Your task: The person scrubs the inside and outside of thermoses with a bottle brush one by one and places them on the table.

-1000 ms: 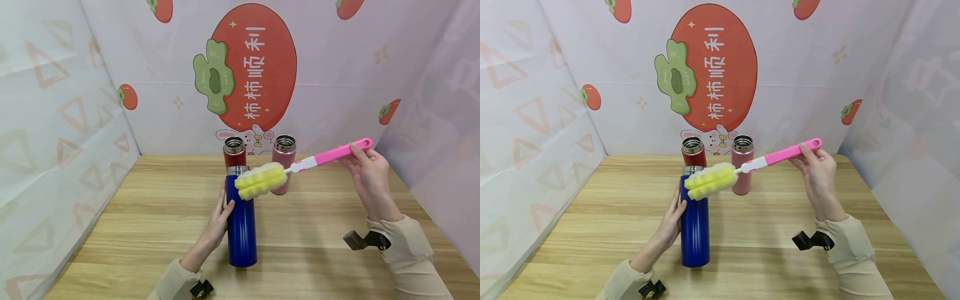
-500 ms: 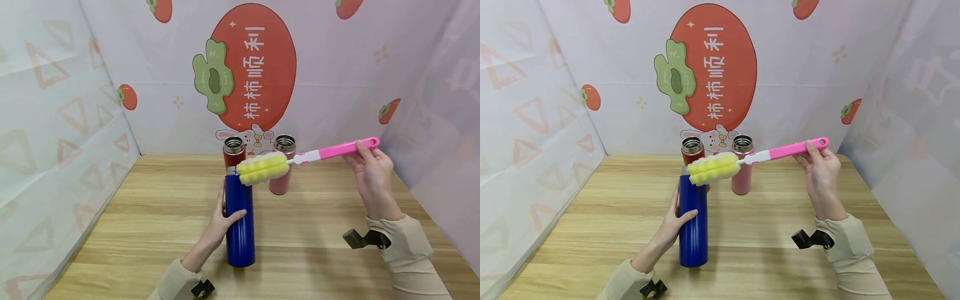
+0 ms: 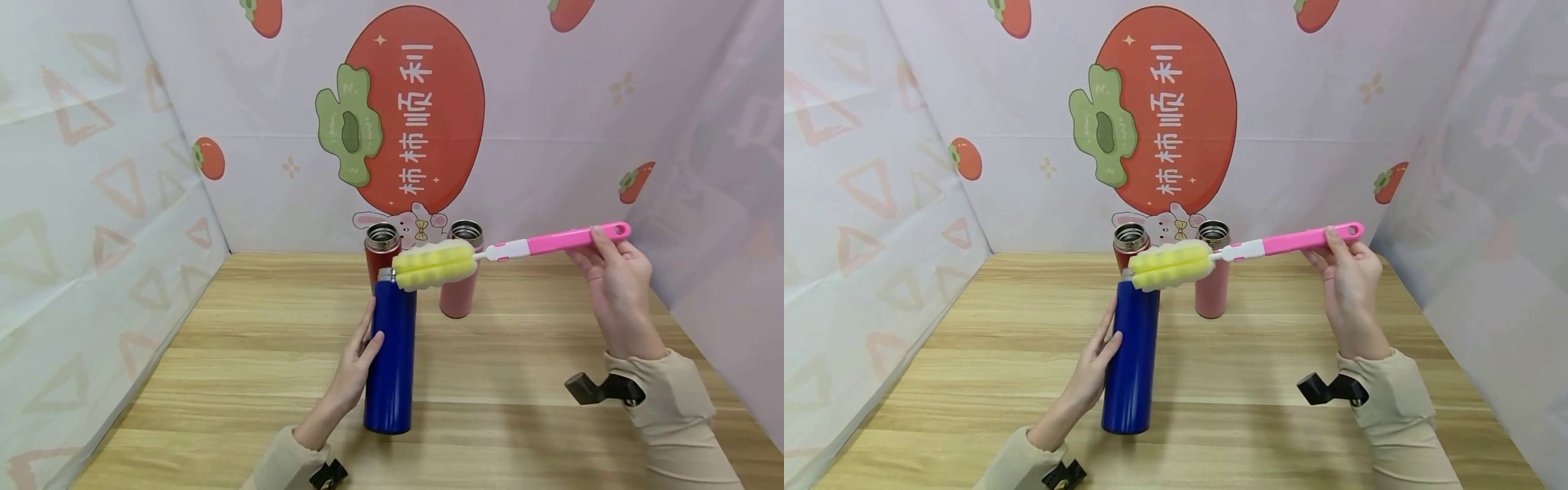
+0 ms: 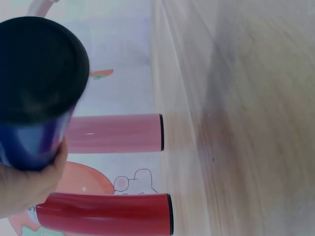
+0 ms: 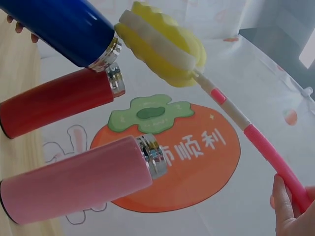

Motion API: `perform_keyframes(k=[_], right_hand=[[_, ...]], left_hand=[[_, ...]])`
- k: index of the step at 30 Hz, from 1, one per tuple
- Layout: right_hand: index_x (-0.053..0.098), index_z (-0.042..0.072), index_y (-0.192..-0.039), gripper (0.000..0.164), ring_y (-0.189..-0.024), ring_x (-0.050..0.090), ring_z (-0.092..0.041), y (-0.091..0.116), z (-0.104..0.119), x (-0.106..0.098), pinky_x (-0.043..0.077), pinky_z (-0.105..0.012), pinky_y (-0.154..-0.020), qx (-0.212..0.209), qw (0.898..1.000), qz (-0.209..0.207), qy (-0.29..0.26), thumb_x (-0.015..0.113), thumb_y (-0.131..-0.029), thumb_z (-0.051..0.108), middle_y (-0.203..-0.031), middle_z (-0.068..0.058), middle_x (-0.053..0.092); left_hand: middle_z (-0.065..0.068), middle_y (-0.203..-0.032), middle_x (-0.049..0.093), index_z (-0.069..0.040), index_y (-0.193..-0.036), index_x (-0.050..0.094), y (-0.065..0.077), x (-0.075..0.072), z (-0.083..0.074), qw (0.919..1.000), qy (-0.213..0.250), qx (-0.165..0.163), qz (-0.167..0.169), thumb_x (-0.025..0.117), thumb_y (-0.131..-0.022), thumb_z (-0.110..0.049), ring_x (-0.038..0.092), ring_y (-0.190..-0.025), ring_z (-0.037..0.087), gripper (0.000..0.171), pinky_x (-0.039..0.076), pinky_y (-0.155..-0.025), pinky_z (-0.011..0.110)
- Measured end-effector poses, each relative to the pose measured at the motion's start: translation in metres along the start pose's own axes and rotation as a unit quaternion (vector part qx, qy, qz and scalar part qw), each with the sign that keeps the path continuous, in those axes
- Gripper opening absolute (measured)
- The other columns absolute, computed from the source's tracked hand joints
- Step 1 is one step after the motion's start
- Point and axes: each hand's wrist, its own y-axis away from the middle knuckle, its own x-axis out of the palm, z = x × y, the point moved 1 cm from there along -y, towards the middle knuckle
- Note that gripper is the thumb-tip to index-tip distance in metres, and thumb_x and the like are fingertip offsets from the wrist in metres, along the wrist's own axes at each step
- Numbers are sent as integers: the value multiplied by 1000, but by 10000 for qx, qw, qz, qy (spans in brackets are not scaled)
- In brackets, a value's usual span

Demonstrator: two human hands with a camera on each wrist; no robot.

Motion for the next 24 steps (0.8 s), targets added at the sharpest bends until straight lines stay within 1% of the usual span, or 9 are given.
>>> perform_keyframes(k=[3, 4, 7, 10, 14, 16, 20, 24], right_hand=[[54, -8, -96, 19, -79, 63, -23, 0, -1, 1, 49, -32, -75, 96, 9999, 47, 64, 60, -80, 1, -87, -15, 55], [54, -8, -95, 19, -79, 63, -23, 1, -2, 1, 48, -31, -75, 130, 9998, 64, 116, 60, -80, 1, -87, -15, 56], [55, -6, -95, 18, -79, 63, -21, 2, -4, -1, 49, -29, -75, 224, 9992, 136, 315, 61, -80, 3, -87, -15, 59], [55, -6, -93, 16, -80, 64, -21, 3, -6, -3, 49, -29, -74, 347, 9982, 270, 400, 60, -81, 3, -86, -15, 62], [57, -7, -93, 13, -82, 64, -22, 6, -9, -7, 48, -29, -75, 497, 9967, 459, 439, 57, -82, 1, -85, -16, 63], [57, -7, -93, 13, -83, 64, -22, 8, -10, -10, 47, -29, -76, 565, 9956, 518, 544, 57, -83, 1, -85, -16, 63], [57, -5, -93, 12, -83, 64, -21, 12, -12, -15, 47, -29, -77, 721, 9927, 623, 738, 56, -84, 2, -85, -14, 63], [58, -4, -92, 11, -83, 64, -20, 15, -13, -21, 48, -28, -76, 847, 9891, 781, 919, 54, -86, 2, -85, -13, 64]], left_hand=[[1, -148, 3, -26, -143, 8, -1, 0, 0, 9998, 57, 132, 148, 36, -96, -24, 11, -132, 26, 55, 15, -102, 52], [0, -148, 2, -27, -143, 7, -1, 1, 0, 9997, 70, 163, 192, 35, -96, -24, 10, -133, 25, 55, 13, -103, 51], [-1, -148, 1, -29, -142, 6, -2, 2, 0, 9995, 75, 216, 235, 35, -96, -26, 10, -132, 27, 55, 12, -103, 52], [1, -148, 2, -31, -142, 6, -3, 2, -1, 9995, 152, 188, 223, 35, -96, -26, 13, -132, 29, 55, 14, -102, 54], [7, -148, 3, -28, -143, 4, -4, 3, -2, 9989, 386, 178, 178, 34, -96, -25, 16, -131, 31, 56, 15, -101, 54], [10, -147, 4, -27, -143, 3, -5, 3, -3, 9984, 521, 154, 149, 34, -96, -25, 17, -130, 31, 56, 17, -101, 53], [12, -147, 9, -29, -143, 2, -6, 3, -4, 9971, 752, 43, 105, 35, -96, -26, 22, -129, 31, 57, 22, -100, 51], [16, -145, 14, -32, -142, 3, -8, 2, -4, 9966, 818, -9, 30, 34, -96, -27, 26, -127, 32, 56, 29, -97, 48]])
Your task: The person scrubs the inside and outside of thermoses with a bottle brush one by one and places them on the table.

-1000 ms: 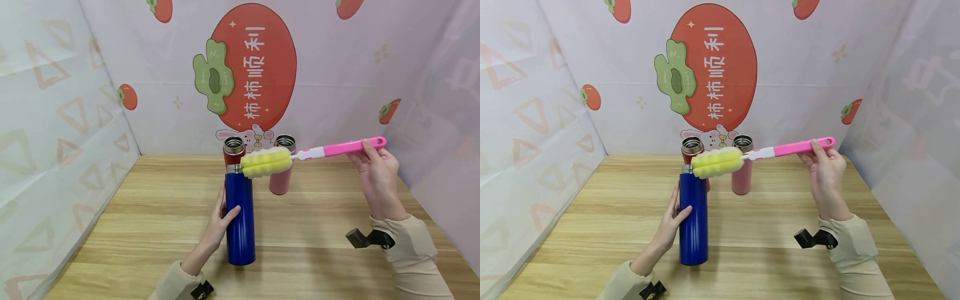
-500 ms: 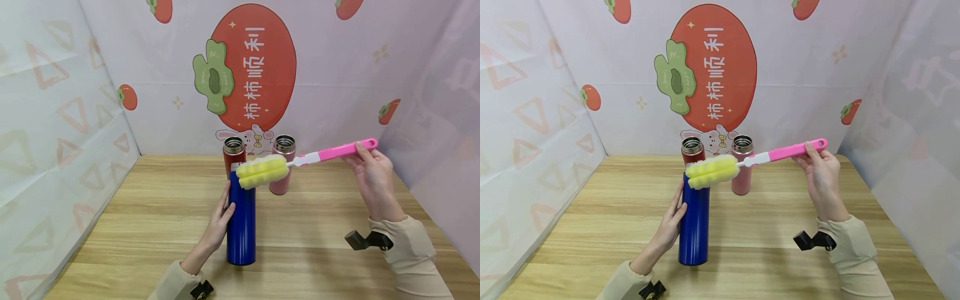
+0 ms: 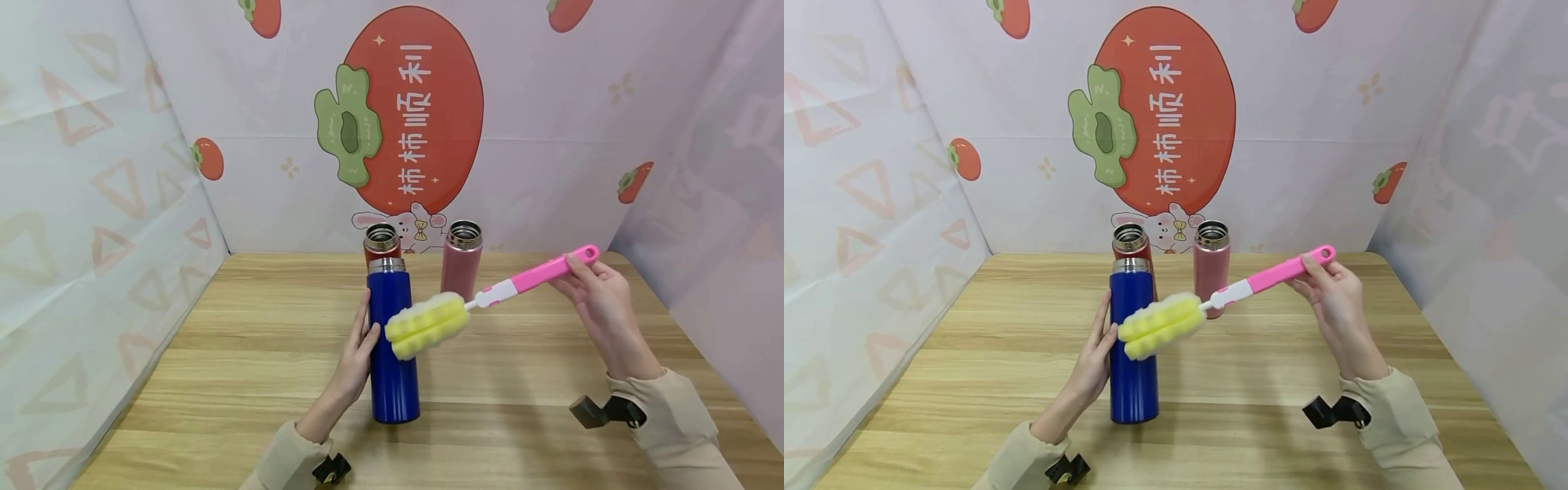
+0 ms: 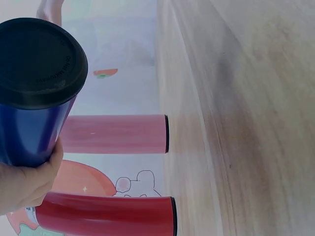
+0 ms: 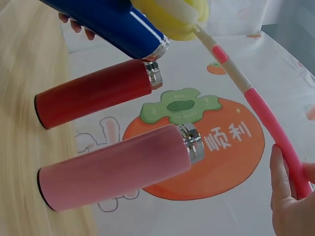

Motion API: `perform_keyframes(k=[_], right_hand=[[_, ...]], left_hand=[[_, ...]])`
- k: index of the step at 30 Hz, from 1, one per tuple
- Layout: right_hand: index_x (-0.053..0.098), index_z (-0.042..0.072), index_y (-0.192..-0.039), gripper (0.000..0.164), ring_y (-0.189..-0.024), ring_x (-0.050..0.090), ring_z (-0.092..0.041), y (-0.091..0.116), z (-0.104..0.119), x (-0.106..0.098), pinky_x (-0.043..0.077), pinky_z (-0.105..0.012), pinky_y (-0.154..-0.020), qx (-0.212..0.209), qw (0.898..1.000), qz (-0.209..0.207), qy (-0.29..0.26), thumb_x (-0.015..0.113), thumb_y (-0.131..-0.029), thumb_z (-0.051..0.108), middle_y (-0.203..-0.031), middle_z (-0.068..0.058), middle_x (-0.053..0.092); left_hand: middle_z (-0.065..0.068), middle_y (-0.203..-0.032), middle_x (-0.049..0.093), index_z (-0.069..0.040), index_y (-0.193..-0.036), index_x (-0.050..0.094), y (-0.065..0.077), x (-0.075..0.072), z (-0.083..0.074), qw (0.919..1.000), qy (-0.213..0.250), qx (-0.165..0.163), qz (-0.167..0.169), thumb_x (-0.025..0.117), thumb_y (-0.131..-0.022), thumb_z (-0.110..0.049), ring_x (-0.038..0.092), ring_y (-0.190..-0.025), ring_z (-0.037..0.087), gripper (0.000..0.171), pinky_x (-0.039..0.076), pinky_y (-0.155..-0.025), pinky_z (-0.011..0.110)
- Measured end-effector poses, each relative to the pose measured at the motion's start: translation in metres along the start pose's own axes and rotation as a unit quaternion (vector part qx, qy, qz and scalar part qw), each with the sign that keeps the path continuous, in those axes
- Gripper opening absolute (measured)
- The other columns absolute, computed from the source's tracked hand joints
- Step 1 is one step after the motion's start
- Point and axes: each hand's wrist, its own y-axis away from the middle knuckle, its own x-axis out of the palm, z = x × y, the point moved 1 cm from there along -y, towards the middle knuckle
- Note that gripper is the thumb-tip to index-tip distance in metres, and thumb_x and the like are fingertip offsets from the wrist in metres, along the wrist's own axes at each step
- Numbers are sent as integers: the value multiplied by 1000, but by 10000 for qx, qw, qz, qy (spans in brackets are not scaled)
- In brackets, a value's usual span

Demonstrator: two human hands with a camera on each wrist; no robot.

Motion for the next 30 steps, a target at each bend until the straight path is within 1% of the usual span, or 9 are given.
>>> perform_keyframes(k=[4, 8, 14, 17, 20, 23, 26, 30], right_hand=[[60, -3, -91, 11, -82, 64, -20, 4, -3, -3, 48, -28, -75, 133, 9996, 179, 177, 51, -87, 2, -84, -13, 65], [62, -2, -90, 13, -80, 65, -19, 6, -8, -3, 48, -28, -74, 210, 9984, 390, 355, 49, -88, 1, -84, -12, 66], [63, -2, -91, 21, -79, 65, -19, 9, -13, -3, 49, -29, -73, 101, 9937, 913, 641, 42, -90, -3, -84, -13, 67], [63, -2, -91, 24, -79, 65, -19, 9, -15, -3, 49, -29, -72, 62, 9917, 1048, 741, 40, -91, -4, -86, -13, 67], [64, -1, -90, 24, -79, 65, -18, 9, -15, -2, 49, -29, -72, 35, 9914, 1034, 808, 39, -91, -4, -86, -12, 67], [63, -1, -90, 22, -80, 65, -19, 7, -15, 0, 49, -29, -73, -16, 9928, 907, 782, 42, -90, -3, -85, -11, 66], [62, -2, -90, 17, -80, 65, -19, 4, -12, 2, 48, -29, -74, -93, 9958, 660, 620, 46, -89, -2, -83, -12, 65], [60, -4, -90, 11, -80, 65, -22, -1, -6, 3, 48, -30, -74, -275, 9987, 373, 207, 50, -86, -3, -81, -14, 65]], left_hand=[[15, -145, 13, -33, -142, 4, -2, -1, -1, 9999, -34, 49, -122, 35, -96, -27, 29, -125, 32, 55, 32, -96, 45], [15, -145, 11, -29, -143, 3, -3, -2, -1, 9998, 15, 107, -141, 35, -96, -27, 30, -124, 34, 57, 32, -96, 45], [15, -145, 14, -30, -142, 2, -3, -2, -2, 9998, 103, 34, -137, 36, -96, -28, 30, -124, 34, 57, 32, -95, 47], [15, -144, 15, -32, -142, 3, -2, -2, -2, 9998, 77, 30, -154, 35, -96, -27, 31, -123, 34, 56, 32, -95, 47], [15, -144, 15, -32, -142, 4, -1, -3, -1, 9998, 66, 16, -173, 36, -96, -27, 31, -123, 35, 56, 32, -95, 47], [15, -144, 14, -31, -142, 5, -1, -3, 0, 9998, 62, 5, -194, 36, -96, -26, 30, -124, 34, 56, 31, -96, 46], [16, -144, 14, -30, -142, 6, -1, -3, 1, 9998, 65, 7, -206, 36, -96, -25, 29, -124, 34, 56, 31, -97, 45], [16, -144, 15, -30, -142, 5, 1, -3, 2, 9997, 112, -40, -196, 36, -96, -25, 29, -125, 32, 56, 32, -96, 43]])
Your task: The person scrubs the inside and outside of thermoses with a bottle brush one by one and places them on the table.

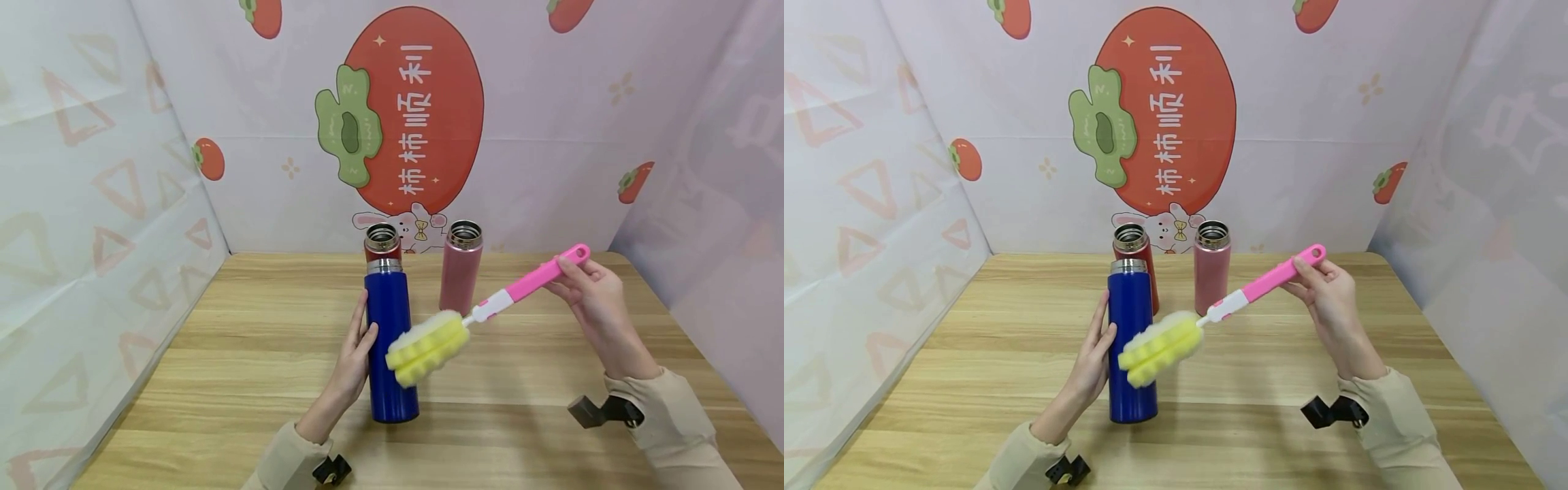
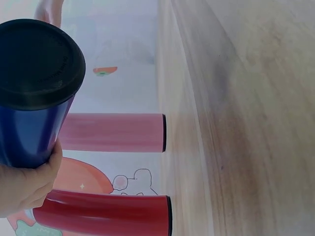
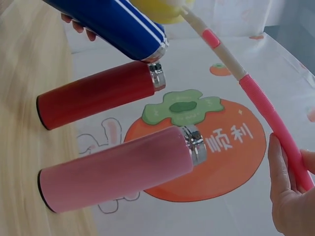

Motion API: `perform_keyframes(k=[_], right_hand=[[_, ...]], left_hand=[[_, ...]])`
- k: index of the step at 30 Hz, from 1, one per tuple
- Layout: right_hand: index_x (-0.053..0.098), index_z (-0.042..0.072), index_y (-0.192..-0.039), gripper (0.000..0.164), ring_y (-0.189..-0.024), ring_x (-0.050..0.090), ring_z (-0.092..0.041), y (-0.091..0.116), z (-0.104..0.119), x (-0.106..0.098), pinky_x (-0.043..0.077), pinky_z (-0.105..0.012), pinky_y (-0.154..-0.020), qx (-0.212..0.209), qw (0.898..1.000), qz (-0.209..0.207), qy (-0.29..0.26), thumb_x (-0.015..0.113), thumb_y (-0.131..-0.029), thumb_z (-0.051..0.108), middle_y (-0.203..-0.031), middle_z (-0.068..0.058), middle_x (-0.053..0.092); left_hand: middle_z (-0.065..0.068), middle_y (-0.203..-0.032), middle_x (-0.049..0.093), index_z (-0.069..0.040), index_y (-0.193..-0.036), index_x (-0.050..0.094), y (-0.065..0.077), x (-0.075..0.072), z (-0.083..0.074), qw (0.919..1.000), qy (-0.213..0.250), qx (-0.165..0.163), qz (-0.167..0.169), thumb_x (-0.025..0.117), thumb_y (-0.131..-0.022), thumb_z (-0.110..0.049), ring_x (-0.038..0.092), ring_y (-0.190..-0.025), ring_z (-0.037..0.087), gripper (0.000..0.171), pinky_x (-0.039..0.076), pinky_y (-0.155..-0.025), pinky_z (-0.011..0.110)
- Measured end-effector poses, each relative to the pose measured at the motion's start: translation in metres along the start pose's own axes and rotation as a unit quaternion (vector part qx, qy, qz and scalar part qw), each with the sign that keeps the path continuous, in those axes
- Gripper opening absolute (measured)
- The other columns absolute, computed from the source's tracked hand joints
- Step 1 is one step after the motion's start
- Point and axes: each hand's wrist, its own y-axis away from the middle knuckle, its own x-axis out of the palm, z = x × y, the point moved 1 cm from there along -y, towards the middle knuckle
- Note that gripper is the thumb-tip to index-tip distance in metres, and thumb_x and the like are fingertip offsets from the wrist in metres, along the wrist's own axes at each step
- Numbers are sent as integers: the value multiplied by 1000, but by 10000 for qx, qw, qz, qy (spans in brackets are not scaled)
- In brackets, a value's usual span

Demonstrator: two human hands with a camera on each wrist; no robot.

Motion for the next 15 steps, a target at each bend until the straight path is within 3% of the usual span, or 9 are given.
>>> perform_keyframes(k=[7, 12, 15], right_hand=[[59, -8, -90, 11, -80, 65, -22, -8, 10, 5, 48, -30, -74, -309, 9984, -362, -304, 56, -83, -1, -81, -16, 64], [59, -8, -92, 13, -78, 65, -22, -14, 14, 10, 48, -30, -74, -490, 9964, -625, -298, 59, -81, 0, -82, -15, 63], [56, -8, -91, 14, -77, 65, -23, -16, 16, 12, 49, -30, -74, -620, 9946, -734, -402, 60, -80, 0, -83, -16, 61]], left_hand=[[14, -145, 15, -31, -142, 6, 2, -1, 0, 9998, 127, -119, 24, 37, -96, -26, 30, -125, 28, 56, 31, -97, 41], [-1, -148, -1, -29, -142, 9, 3, -1, 0, 9998, 142, -116, -79, 39, -95, -26, 18, -130, 26, 56, 19, -102, 46], [-4, -148, -2, -29, -142, 11, 3, -2, 1, 9998, 122, -139, -107, 39, -95, -25, 11, -132, 23, 55, 15, -103, 46]])
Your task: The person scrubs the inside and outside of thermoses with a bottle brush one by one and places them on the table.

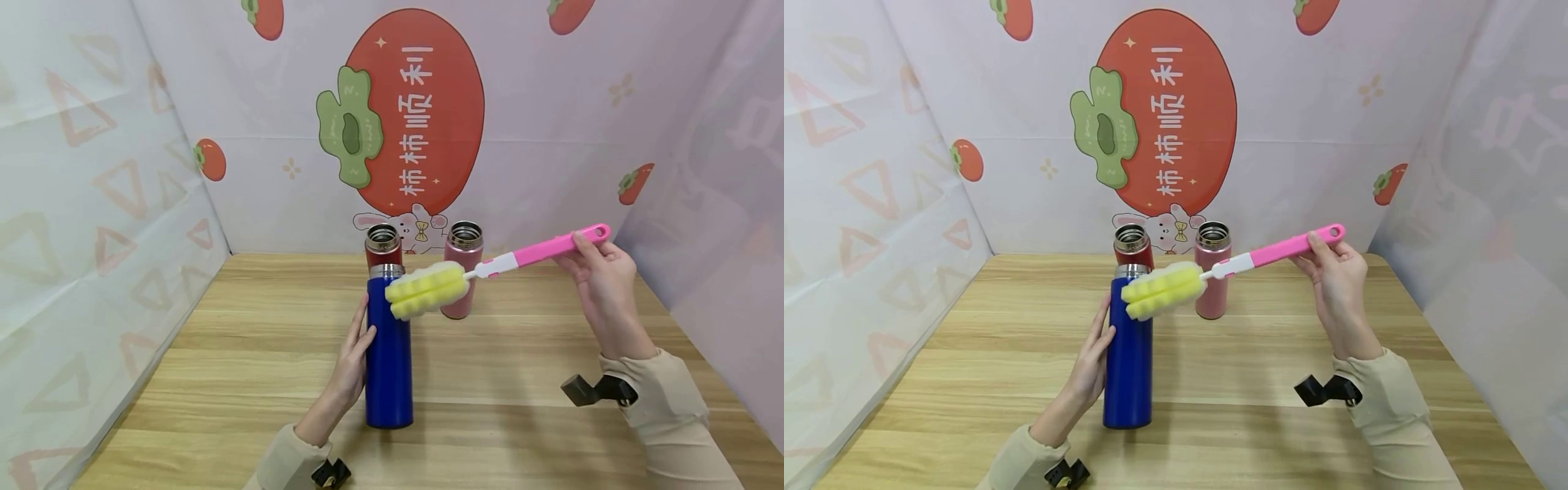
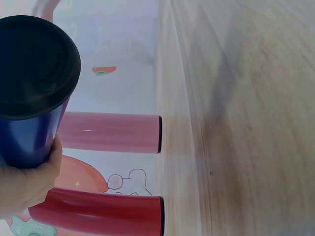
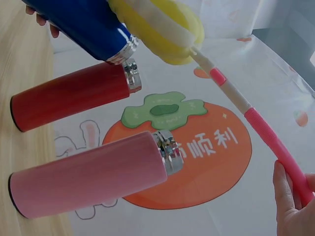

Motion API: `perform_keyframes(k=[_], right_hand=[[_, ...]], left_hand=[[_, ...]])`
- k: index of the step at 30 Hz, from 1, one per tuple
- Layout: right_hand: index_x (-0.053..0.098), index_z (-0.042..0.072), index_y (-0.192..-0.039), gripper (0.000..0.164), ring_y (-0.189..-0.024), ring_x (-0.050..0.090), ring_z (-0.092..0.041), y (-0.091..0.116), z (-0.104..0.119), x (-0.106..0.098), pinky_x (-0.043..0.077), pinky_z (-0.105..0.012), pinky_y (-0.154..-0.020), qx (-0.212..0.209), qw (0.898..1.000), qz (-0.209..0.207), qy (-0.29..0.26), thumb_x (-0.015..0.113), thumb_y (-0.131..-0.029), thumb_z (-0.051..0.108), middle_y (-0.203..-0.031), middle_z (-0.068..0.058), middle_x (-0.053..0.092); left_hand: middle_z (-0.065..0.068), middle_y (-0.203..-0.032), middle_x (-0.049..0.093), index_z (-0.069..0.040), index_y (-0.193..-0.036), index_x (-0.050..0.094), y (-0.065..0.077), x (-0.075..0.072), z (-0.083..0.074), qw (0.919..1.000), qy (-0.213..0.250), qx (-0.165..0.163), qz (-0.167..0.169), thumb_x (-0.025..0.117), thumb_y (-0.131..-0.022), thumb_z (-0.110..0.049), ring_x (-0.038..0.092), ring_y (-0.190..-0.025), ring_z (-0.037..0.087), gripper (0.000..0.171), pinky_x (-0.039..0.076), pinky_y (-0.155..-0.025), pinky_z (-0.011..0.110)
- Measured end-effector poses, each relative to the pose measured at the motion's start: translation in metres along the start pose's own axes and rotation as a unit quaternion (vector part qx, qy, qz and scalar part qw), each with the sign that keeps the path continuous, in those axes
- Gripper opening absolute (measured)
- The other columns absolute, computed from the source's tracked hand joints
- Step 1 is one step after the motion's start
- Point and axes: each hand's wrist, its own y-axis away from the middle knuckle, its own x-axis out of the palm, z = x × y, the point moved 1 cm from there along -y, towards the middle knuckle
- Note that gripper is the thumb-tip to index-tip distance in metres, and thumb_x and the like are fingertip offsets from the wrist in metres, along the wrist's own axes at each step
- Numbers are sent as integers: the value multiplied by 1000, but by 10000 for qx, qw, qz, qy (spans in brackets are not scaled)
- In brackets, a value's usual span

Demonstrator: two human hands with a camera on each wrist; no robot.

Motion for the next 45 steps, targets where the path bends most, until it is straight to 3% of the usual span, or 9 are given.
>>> perform_keyframes(k=[6, 9, 16, 21, 27, 32, 37, 45], right_hand=[[54, -8, -89, 16, -75, 64, -22, -2, 0, 2, 49, -30, -74, -153, 9996, -244, -16, 62, -79, 2, -83, -15, 58], [54, -8, -89, 17, -75, 64, -22, -2, 0, 3, 49, -30, -74, -203, 9994, -288, 15, 62, -79, 3, -84, -14, 57], [55, -9, -91, 18, -74, 64, -23, -4, 4, 2, 50, -31, -72, -255, 9991, -286, -205, 62, -79, 1, -84, -16, 57], [53, -9, -93, 21, -72, 63, -23, -6, 7, 3, 50, -31, -72, -206, 9987, -371, -271, 62, -79, 2, -81, -16, 58], [54, -9, -97, 22, -76, 63, -23, -7, 10, 2, 49, -31, -74, -118, 9989, -368, -273, 62, -79, 3, -85, -16, 56], [54, -9, -96, 21, -78, 63, -23, -7, 11, 1, 49, -31, -75, 19, 9989, -311, -363, 61, -80, 2, -88, -16, 55], [53, -7, -95, 21, -81, 63, -22, -4, 9, -1, 48, -29, -76, 220, 9993, -255, -154, 62, -79, 4, -90, -14, 56], [57, -5, -95, 16, -81, 64, -20, 0, 3, -7, 49, -28, -74, 514, 9987, -32, 52, 60, -81, 3, -85, -14, 63]], left_hand=[[19, -137, 29, -38, -140, 11, 2, -1, 1, 9994, -131, -332, -30, 54, -87, -16, 40, -117, 32, 71, 38, -90, 45], [22, -130, 36, -41, -139, 11, 2, 0, 1, 9987, -298, -416, -70, 62, -81, -15, 49, -108, 30, 82, 43, -84, 42], [17, -130, 39, -40, -139, 15, 3, 1, 4, 9945, -1001, -165, -269, 61, -83, -18, 49, -109, 31, 75, 45, -82, 43], [15, -128, 46, -37, -139, 17, 4, 0, 5, 9891, -1450, 93, -231, 58, -86, -18, 50, -110, 27, 70, 43, -86, 41], [22, -121, 50, -27, -141, 22, 5, -2, 6, 9969, -769, 173, 42, 54, -86, -6, 51, -107, 26, 67, 42, -87, 34], [23, -127, 43, -25, -141, 21, 5, -2, 5, 9991, -343, 109, 212, 53, -87, -4, 47, -112, 25, 67, 41, -89, 34], [23, -127, 41, -26, -142, 18, 5, -1, 2, 9998, 18, 63, 173, 51, -88, -4, 50, -108, 20, 67, 44, -85, 32], [24, -129, 40, -26, -142, 15, 3, -2, 0, 9999, 103, -33, 82, 51, -88, -7, 50, -108, 25, 67, 45, -83, 38]])
